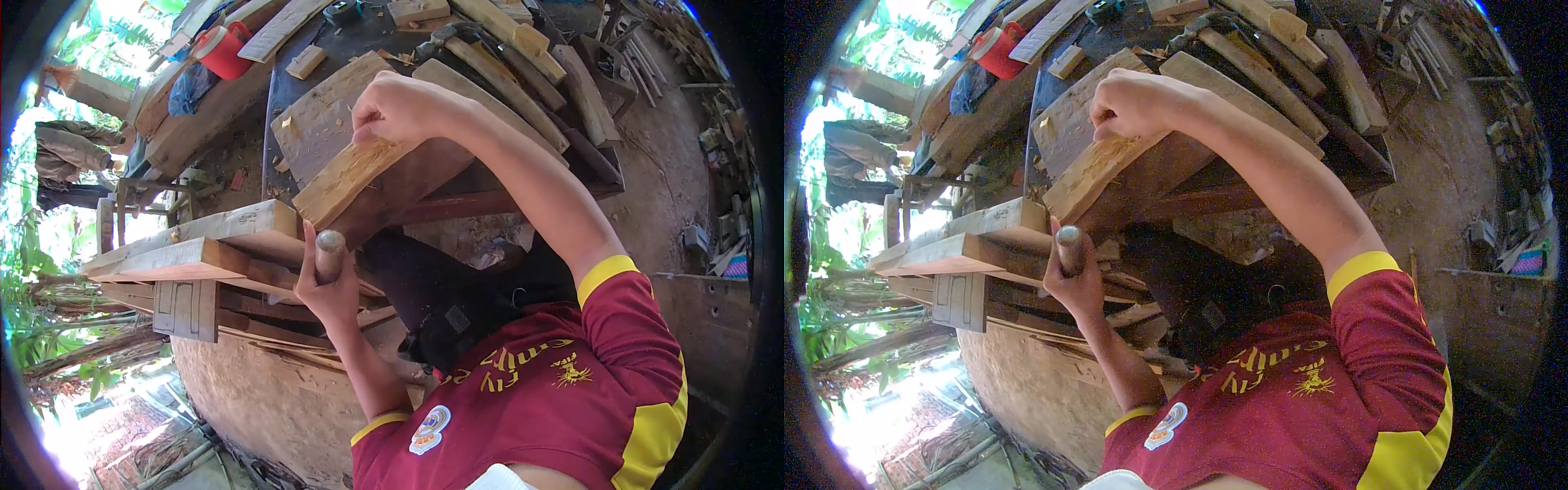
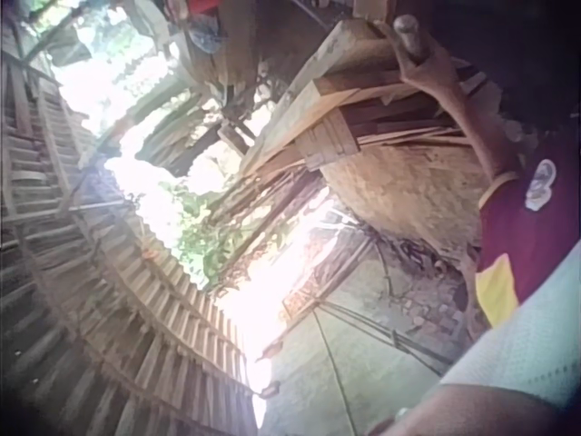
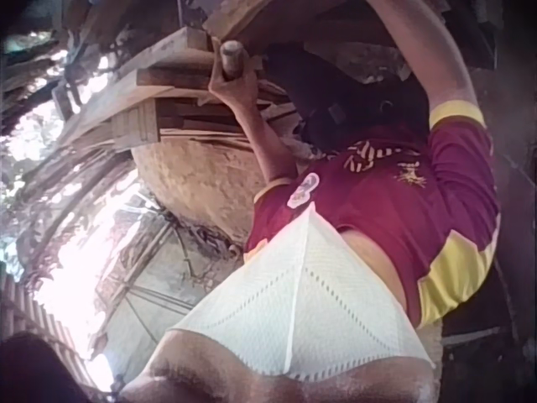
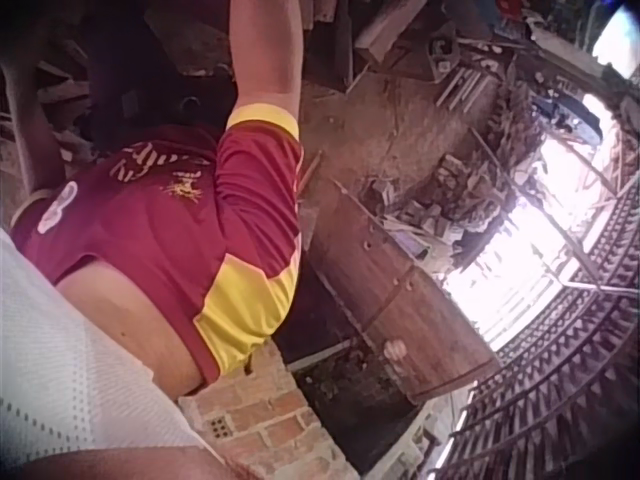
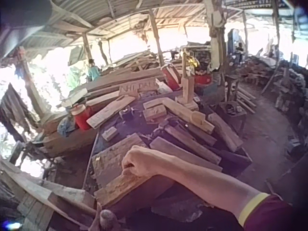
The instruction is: The person uses a chisel and mallet to shape a small wooden block, then brushes away wood shavings from the workbench. The person handles the wooden block and tools directly, performing repeated chiseling and cleaning actions.
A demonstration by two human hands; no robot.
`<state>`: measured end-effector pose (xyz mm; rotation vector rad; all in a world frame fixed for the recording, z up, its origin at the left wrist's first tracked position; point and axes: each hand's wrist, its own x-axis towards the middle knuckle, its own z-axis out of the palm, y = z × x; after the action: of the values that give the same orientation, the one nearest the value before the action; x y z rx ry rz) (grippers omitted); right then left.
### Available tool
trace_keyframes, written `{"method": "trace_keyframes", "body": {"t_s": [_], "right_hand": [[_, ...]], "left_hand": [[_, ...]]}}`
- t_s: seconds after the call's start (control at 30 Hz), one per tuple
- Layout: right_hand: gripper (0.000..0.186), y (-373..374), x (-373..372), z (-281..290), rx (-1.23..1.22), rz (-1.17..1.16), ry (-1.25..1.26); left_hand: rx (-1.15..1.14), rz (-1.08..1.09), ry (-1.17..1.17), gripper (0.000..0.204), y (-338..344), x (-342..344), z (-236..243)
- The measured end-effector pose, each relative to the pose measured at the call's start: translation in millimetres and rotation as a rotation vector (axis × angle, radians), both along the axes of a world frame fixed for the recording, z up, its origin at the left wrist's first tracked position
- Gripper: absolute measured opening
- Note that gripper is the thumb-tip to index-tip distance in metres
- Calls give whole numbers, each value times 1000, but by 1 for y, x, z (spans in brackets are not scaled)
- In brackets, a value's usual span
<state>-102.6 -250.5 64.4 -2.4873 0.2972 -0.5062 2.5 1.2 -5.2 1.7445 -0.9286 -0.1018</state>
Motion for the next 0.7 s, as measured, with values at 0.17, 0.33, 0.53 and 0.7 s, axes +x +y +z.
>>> {"method": "trace_keyframes", "body": {"t_s": [0.17, 0.33, 0.53, 0.7], "right_hand": [[13, -6, 5, -16, 144, -186, -115], [19, -6, -1, -26, -121, -423, -469], [20, 16, -39, -7, 69, -147, -171], [9, 18, -35, -14, 65, -134, -139]], "left_hand": [[19, 4, 2, 58, 0, -2, 7], [4, 0, -12, 57, -1, -2, 6], [1, 18, -43, 55, 0, -2, 5], [-14, 14, -105, 57, -1, 1, 2]]}}
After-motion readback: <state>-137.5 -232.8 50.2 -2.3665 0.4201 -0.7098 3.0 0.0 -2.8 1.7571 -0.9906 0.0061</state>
